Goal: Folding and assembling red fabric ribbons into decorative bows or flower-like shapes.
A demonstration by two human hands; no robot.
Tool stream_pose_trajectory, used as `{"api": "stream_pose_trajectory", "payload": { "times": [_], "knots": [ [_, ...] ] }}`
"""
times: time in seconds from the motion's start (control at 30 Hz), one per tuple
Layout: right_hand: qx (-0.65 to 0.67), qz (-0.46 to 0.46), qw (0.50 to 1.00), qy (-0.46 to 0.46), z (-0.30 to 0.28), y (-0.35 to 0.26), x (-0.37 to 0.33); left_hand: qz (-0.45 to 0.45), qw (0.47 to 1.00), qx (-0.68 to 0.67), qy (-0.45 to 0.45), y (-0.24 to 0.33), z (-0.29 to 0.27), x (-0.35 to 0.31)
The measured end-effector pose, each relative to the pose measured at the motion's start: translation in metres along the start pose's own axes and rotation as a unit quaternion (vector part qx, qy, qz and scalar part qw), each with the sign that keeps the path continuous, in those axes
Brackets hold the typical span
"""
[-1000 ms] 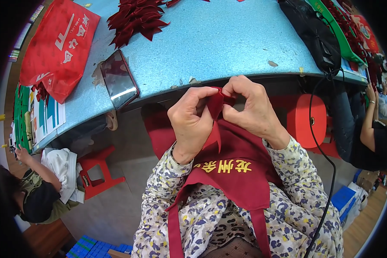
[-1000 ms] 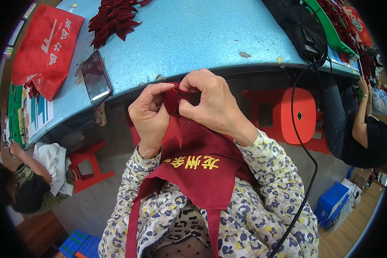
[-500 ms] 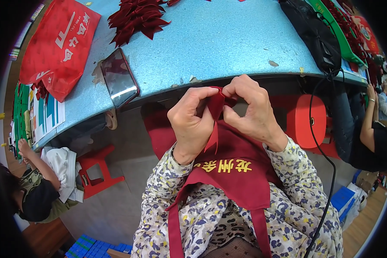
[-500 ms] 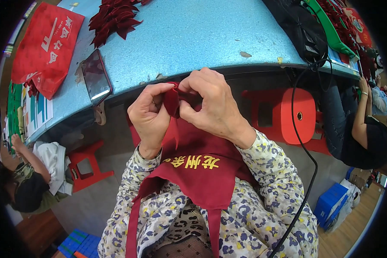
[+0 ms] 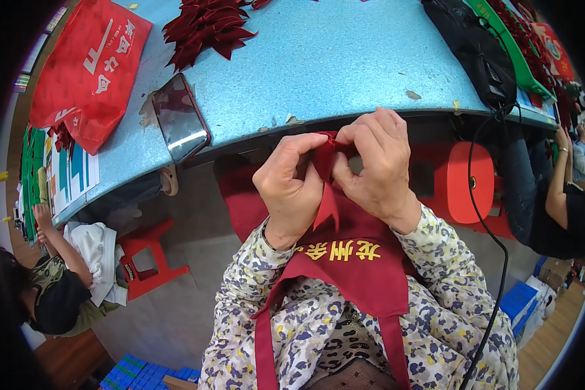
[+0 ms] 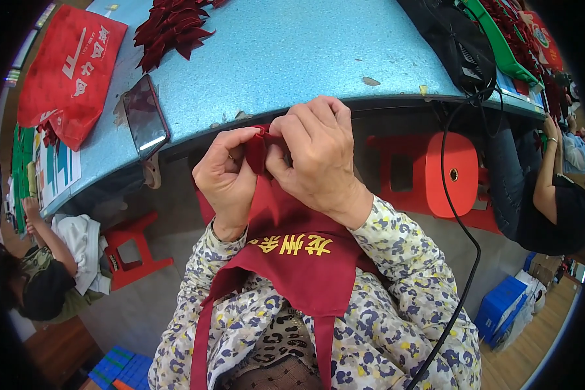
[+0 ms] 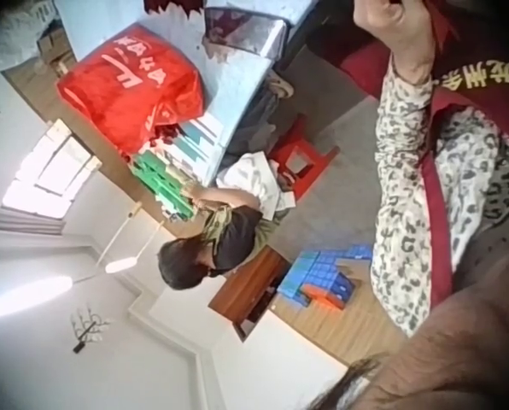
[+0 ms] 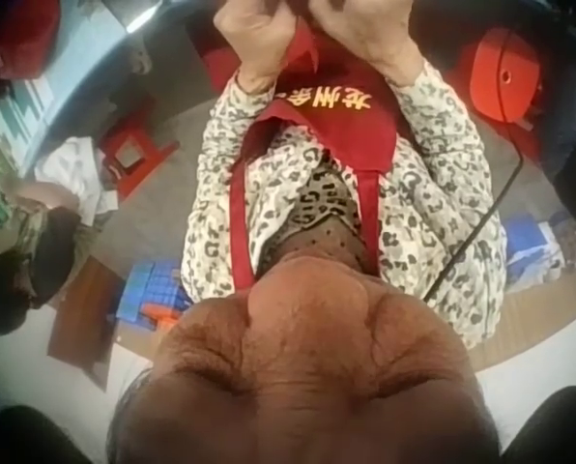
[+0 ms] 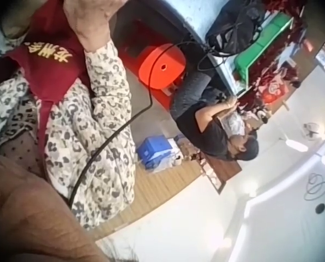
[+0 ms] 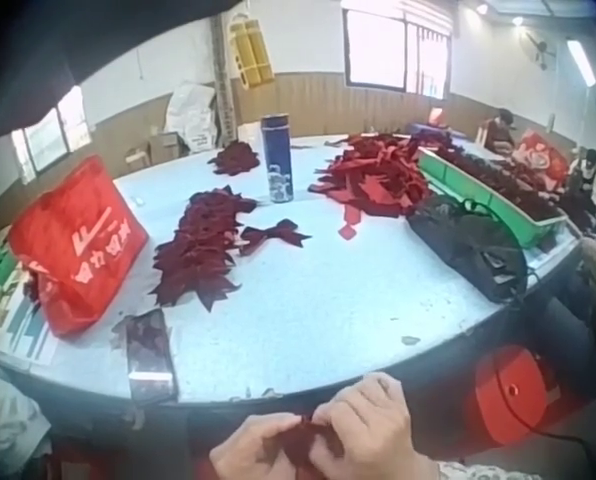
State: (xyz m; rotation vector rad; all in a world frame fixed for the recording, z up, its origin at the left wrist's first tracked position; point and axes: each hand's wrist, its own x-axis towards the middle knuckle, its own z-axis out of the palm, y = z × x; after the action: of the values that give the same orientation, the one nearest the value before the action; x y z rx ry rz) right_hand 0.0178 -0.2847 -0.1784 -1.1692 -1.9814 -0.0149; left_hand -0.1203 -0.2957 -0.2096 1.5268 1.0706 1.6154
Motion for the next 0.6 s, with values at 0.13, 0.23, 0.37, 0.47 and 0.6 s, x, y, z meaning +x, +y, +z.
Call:
{"api": "stream_pose_trajectory", "payload": {
  "times": [0.13, 0.23, 0.37, 0.47, 0.6],
  "knots": [
    [0.086, 0.029, 0.995, -0.047, -0.003, 0.000, 0.001, -0.025, 0.999, -0.019, 0.001, 0.000, -0.002, 0.000],
    [0.127, 0.053, 0.988, -0.068, -0.003, 0.004, -0.001, -0.034, 0.999, -0.020, -0.003, 0.002, -0.002, 0.000],
    [0.143, 0.066, 0.985, -0.076, -0.002, 0.007, -0.003, -0.042, 0.999, -0.002, -0.006, 0.003, -0.003, 0.000],
    [0.125, 0.054, 0.989, -0.063, -0.001, 0.005, -0.004, -0.027, 1.000, -0.002, -0.003, 0.000, -0.001, -0.002],
    [0.048, 0.047, 0.998, 0.006, 0.002, -0.004, -0.005, 0.023, 1.000, 0.014, 0.009, -0.002, 0.000, -0.002]
  ]
}}
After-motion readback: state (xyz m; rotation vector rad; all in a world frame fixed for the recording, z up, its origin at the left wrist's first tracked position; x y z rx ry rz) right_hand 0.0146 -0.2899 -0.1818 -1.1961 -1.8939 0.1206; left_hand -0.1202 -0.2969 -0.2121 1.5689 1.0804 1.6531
